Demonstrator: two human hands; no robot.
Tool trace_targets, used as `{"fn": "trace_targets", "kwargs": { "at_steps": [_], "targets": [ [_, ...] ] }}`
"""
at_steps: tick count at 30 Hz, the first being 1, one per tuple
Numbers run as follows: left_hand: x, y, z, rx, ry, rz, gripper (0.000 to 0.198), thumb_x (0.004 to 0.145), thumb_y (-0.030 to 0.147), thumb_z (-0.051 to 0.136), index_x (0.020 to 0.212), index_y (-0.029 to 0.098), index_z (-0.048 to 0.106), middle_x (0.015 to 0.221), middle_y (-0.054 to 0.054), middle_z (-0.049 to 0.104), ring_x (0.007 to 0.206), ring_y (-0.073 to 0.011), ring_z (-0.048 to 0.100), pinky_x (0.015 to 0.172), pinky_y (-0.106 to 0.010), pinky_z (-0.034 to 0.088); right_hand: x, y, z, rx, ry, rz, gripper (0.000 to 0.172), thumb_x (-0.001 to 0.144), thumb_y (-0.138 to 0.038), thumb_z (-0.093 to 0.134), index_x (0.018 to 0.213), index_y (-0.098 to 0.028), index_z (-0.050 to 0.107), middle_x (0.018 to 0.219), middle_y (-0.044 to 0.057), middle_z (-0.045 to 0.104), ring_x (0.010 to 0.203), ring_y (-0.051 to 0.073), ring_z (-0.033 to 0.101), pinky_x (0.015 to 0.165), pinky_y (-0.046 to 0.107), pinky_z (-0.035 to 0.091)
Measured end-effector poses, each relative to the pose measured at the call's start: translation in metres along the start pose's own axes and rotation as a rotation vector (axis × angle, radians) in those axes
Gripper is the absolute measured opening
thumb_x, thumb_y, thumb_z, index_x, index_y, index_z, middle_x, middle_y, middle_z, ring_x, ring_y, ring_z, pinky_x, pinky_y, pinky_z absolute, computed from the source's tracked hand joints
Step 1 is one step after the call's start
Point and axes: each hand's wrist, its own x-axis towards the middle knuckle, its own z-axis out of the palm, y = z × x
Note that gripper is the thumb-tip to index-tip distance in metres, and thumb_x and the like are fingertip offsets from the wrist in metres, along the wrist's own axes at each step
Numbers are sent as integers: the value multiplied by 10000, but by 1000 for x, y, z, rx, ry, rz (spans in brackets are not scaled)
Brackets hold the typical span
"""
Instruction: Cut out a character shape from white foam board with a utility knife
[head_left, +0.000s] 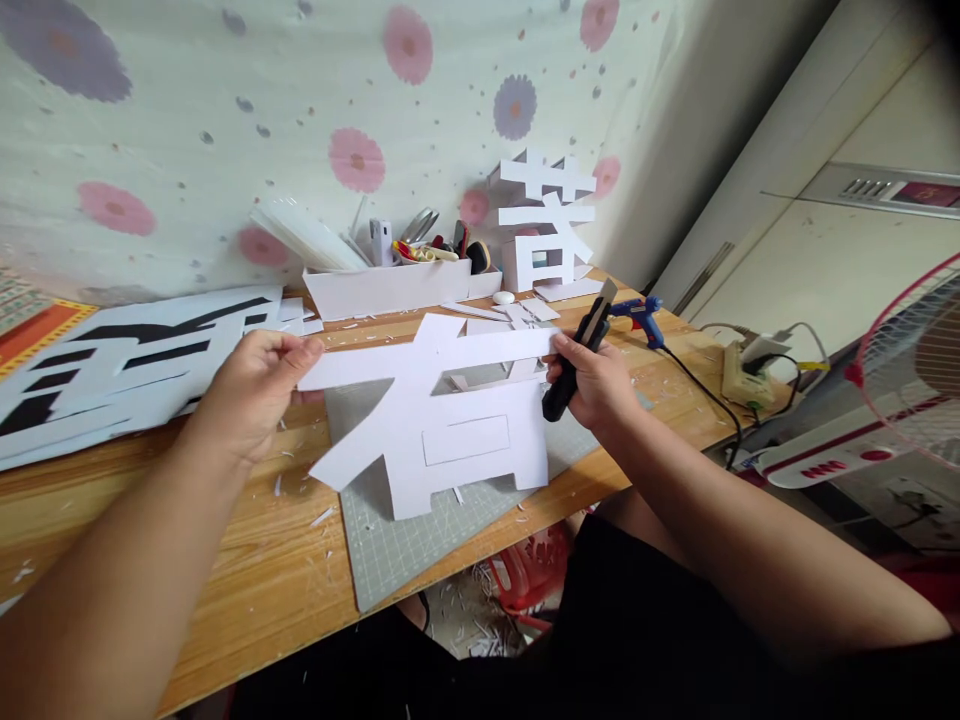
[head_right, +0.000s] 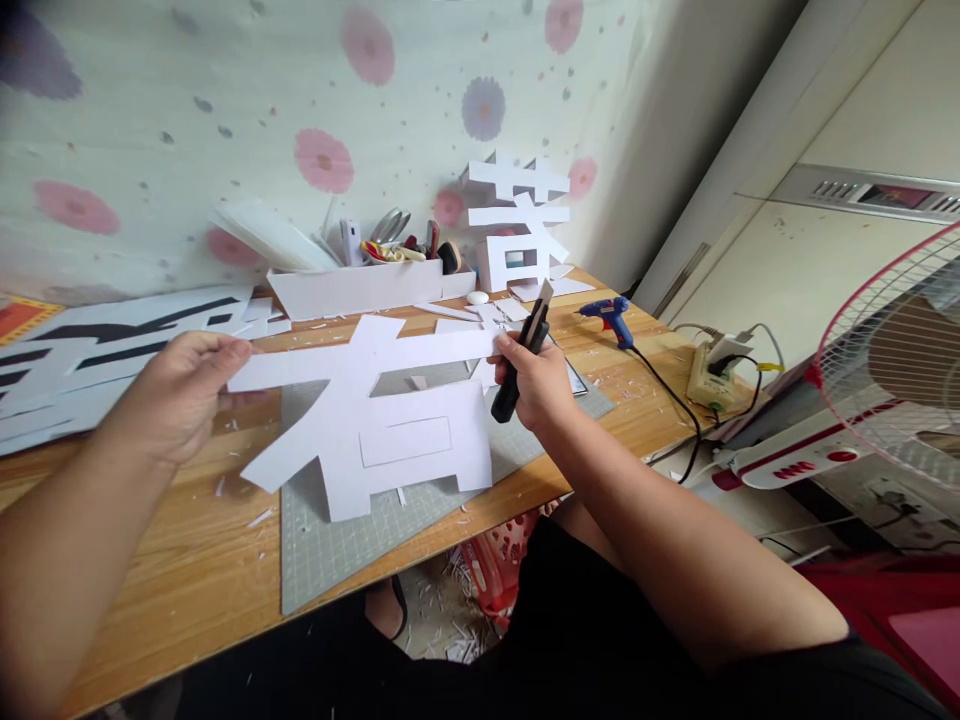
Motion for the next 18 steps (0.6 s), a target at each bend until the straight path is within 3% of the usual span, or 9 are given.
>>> {"fn": "trace_targets", "kwargs": {
  "at_steps": [4, 6, 8, 10, 13, 15, 18],
  "targets": [
    [-7, 12, 3, -69, -332, -181, 884, 531, 952, 736, 990, 199, 673, 933, -129, 770, 697, -260, 725, 639, -407, 606, 2, 1, 4, 8, 33, -37, 285, 708, -264, 837, 837, -208, 589, 608, -48, 612, 485, 94, 520, 482, 235, 418],
    [-13, 15, 5, -34, -504, -233, 764, 474, 833, 863, 849, 177, 749, 792, -134, 775, 594, -264, 704, 563, -386, 575, 3, 1, 6, 3, 34, -55, 303, 723, -292, 839, 853, -215, 577, 616, -48, 616, 498, 102, 537, 495, 244, 436],
    [-15, 15, 3, -9, -576, -249, 580, 489, 700, 922, 679, 182, 740, 656, -106, 738, 494, -232, 649, 494, -349, 526, 4, -1, 7, -11, 16, -60, 309, 748, -312, 827, 886, -225, 564, 648, -38, 654, 514, 113, 568, 504, 252, 459],
    [-12, 13, -3, -31, -514, -229, 496, 542, 644, 903, 629, 195, 712, 582, -66, 687, 452, -186, 585, 447, -299, 468, 4, -4, 7, -40, -18, -48, 289, 796, -331, 790, 952, -230, 569, 707, -14, 718, 522, 124, 600, 504, 256, 478],
    [2, 10, -17, -140, -252, -167, 442, 598, 568, 877, 736, 195, 683, 576, -9, 609, 488, -136, 499, 420, -232, 373, -1, -8, 5, -136, -142, 74, 288, 840, -368, 771, 988, -216, 577, 739, 24, 766, 490, 132, 622, 484, 259, 501],
    [10, 8, -24, -230, -52, -119, 423, 653, 510, 853, 836, 194, 639, 666, 3, 591, 570, -132, 491, 443, -215, 354, -11, -7, 4, -203, -356, 285, 340, 827, -410, 812, 961, -199, 583, 744, 61, 779, 480, 149, 652, 477, 266, 523],
    [18, 6, -25, -318, 133, -82, 398, 740, 447, 798, 958, 198, 578, 827, -1, 574, 648, -126, 486, 487, -216, 370, -37, 7, 7, -203, -830, 671, 488, 800, -530, 868, 1020, -170, 624, 863, 114, 808, 601, 196, 752, 520, 272, 573]
  ]
}}
